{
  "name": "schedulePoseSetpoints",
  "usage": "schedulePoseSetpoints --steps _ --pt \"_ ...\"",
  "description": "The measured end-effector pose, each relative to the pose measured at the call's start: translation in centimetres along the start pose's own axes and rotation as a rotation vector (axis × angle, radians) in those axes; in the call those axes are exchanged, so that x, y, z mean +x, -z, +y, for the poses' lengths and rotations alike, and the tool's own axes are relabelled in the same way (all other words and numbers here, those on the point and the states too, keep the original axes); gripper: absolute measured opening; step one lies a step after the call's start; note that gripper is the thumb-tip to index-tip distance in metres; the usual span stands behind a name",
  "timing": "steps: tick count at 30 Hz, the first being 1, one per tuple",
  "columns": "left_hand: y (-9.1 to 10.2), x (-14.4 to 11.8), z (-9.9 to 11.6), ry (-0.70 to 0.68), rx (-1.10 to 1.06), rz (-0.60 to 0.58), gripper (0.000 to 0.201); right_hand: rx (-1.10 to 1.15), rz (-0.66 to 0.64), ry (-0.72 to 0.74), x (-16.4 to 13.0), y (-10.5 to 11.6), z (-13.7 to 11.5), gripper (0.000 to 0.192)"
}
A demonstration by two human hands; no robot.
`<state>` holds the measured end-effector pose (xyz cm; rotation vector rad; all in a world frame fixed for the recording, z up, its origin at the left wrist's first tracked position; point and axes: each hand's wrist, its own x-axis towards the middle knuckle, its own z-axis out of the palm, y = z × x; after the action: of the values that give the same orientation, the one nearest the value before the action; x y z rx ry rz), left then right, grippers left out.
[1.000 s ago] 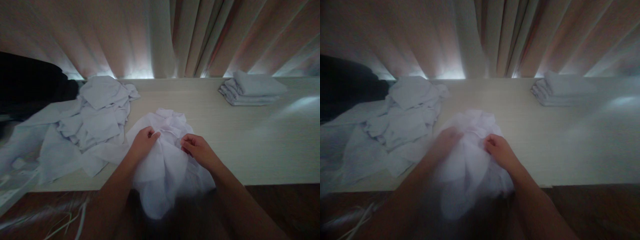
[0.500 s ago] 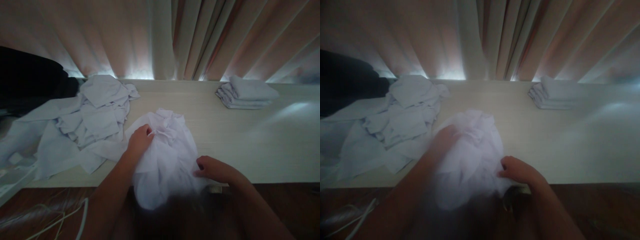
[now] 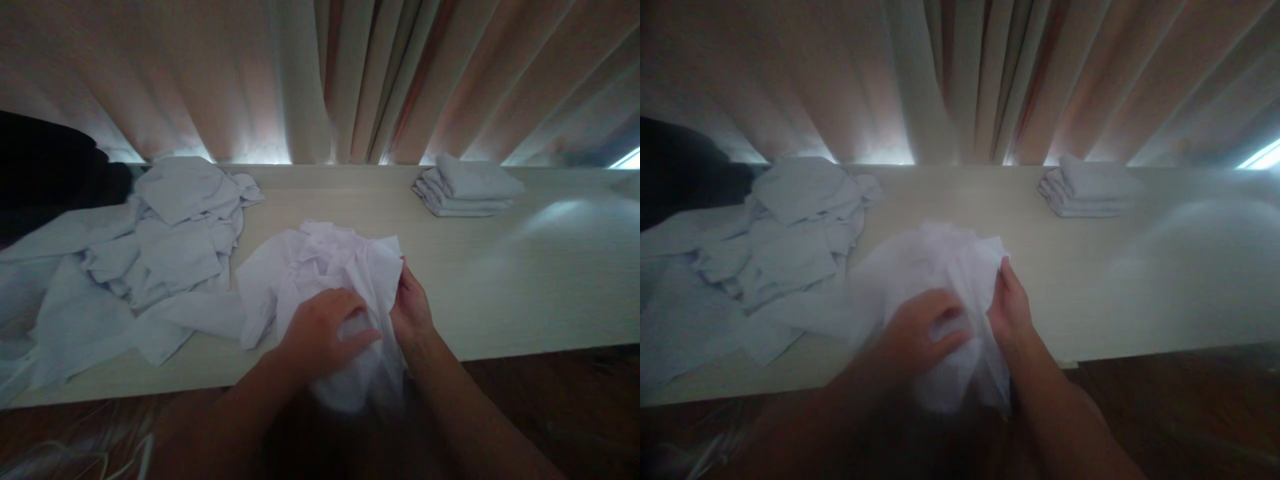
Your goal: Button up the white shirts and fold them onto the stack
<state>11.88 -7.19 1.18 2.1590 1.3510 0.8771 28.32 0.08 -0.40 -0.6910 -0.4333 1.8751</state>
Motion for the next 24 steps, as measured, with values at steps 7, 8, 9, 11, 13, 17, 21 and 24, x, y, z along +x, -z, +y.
schedulePoseSetpoints --steps 7,8,9,11,13,17,21,24 --pt "-1.8 0.7 -2.8 0.149 -0.019 -0.089 0.062 0.237 -0.066 0.131 1.9 -2.0 1.9 0.026" --pt "-2.0 0.8 -2.9 0.143 -0.044 -0.089 0.060 0.238 -0.080 0.122 2.2 -2.2 2.1 0.025" --pt "-2.0 0.8 -3.0 0.148 -0.072 -0.099 0.052 0.238 -0.096 0.117 2.5 -2.4 2.2 0.023" --pt "-1.8 0.9 -3.1 0.202 -0.132 -0.110 0.032 0.228 -0.139 0.123 3.0 -2.6 2.2 0.018" --pt "-1.2 1.0 -3.4 0.286 -0.194 -0.064 0.031 0.190 -0.181 0.143 3.2 -2.7 2.0 0.013" --pt "1.4 1.5 -4.4 0.488 -0.334 0.308 0.033 -0.057 -0.145 0.229 2.9 -2.3 2.1 0.014" --pt "4.4 2.2 -5.5 0.769 -0.562 0.578 0.029 -0.503 -0.111 0.233 2.6 -1.5 3.8 0.034" --pt "5.5 2.3 -6.6 0.943 -0.699 0.587 0.029 -0.858 -0.280 0.077 2.2 -1.6 5.5 0.049"
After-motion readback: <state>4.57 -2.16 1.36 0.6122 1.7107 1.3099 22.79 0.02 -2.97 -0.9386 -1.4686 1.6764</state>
